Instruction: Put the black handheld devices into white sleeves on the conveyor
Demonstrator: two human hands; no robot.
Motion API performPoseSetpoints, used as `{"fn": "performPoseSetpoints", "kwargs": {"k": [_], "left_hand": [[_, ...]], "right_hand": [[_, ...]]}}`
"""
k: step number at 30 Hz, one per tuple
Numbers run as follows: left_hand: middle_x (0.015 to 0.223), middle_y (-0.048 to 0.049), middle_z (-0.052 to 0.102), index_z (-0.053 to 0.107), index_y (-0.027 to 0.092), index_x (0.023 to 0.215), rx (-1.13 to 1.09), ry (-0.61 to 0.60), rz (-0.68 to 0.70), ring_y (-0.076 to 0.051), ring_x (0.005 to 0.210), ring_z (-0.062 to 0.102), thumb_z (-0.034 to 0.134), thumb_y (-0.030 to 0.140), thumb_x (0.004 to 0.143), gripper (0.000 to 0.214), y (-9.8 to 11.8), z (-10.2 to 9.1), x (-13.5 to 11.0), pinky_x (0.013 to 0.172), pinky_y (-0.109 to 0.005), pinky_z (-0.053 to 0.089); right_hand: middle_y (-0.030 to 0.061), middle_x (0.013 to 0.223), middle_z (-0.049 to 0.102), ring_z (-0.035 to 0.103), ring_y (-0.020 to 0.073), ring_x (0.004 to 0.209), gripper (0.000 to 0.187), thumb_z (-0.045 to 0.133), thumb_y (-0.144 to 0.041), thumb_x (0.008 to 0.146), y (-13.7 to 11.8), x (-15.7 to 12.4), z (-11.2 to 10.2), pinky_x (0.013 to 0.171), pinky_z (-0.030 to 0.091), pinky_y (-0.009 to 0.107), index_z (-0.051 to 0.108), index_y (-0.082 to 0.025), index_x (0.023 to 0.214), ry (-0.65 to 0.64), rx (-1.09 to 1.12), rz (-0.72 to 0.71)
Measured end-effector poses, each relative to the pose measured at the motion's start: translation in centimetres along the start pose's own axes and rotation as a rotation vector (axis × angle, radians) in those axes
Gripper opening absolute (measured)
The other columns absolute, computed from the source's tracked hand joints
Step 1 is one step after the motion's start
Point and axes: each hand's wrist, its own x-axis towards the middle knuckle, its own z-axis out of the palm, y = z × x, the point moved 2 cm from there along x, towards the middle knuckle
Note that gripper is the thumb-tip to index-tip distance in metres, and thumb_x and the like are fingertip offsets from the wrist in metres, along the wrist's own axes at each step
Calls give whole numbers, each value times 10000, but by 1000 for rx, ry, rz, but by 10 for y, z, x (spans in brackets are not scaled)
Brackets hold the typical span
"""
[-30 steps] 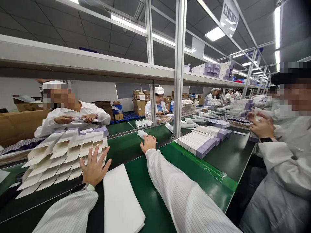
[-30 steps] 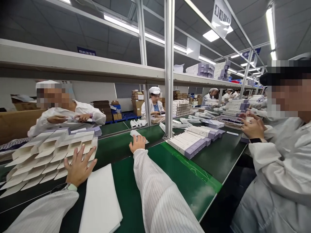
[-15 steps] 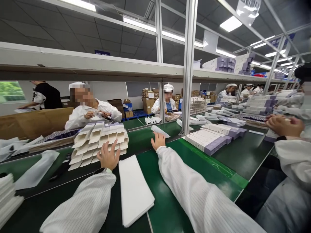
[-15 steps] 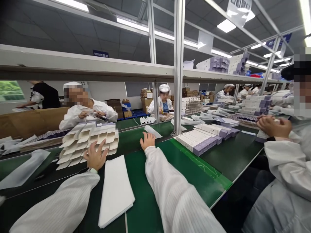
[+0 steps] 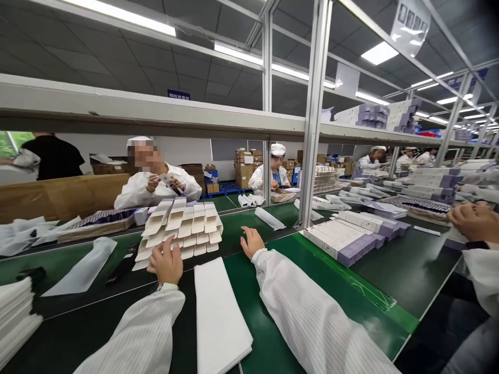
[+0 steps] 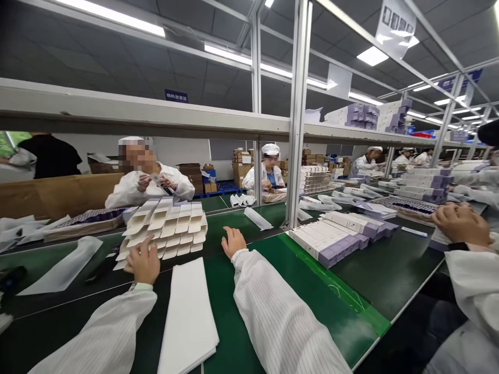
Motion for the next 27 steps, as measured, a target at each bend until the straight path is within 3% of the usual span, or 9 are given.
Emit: {"fn": "performPoseSetpoints", "kwargs": {"k": [4, 17, 20, 23, 25, 27], "left_hand": [[1096, -103, 435, 462, 253, 1125, -12, -3, -86, -289, 1007, 385, 273, 370, 827, 372, -6, 0, 4, 840, -487, 265], [1119, -114, 458, 476, 202, 1071, -9, -120, -118, -292, 1053, 365, 256, 380, 817, 380, -6, -2, 7, 872, -462, 242], [1046, -93, 521, 511, 199, 1019, -15, -283, -44, -283, 1022, 411, 326, 393, 782, 358, -3, -1, 5, 869, -440, 258], [869, -11, 609, 606, 243, 828, -59, -565, 111, -237, 896, 508, 466, 417, 693, 261, 4, 3, -1, 844, -377, 306], [816, 14, 626, 634, 258, 701, -83, -722, 207, -230, 867, 522, 527, 451, 632, 231, 8, 7, -6, 837, -361, 312], [832, 9, 627, 640, 260, 661, -90, -805, 268, -244, 897, 509, 548, 484, 597, 250, 10, 12, -10, 836, -362, 310]], "right_hand": [[95, 897, 531, 462, 198, 847, 369, 328, -230, 795, 1, 1, 2, 750, 391, 320, 429, -131, 1135, -19, 28, 16], [84, 854, 540, 466, 185, 816, 343, 309, -208, 803, -1, 0, 1, 705, 397, 289, 444, -144, 1112, -65, 65, 39], [87, 864, 547, 470, 185, 824, 330, 322, -199, 799, 1, 1, 0, 735, 382, 299, 463, -142, 1091, -88, 82, 55], [97, 867, 561, 479, 188, 846, 299, 344, -170, 783, -2, 1, 4, 770, 363, 311, 505, -131, 1032, -125, 97, 92], [83, 856, 581, 501, 173, 828, 266, 359, -163, 776, -12, 1, 13, 745, 375, 283, 545, -145, 965, -181, 130, 105], [44, 819, 606, 531, 141, 762, 228, 387, -201, 776, -28, 0, 26, 673, 396, 230, 585, -179, 887, -268, 196, 86]]}}
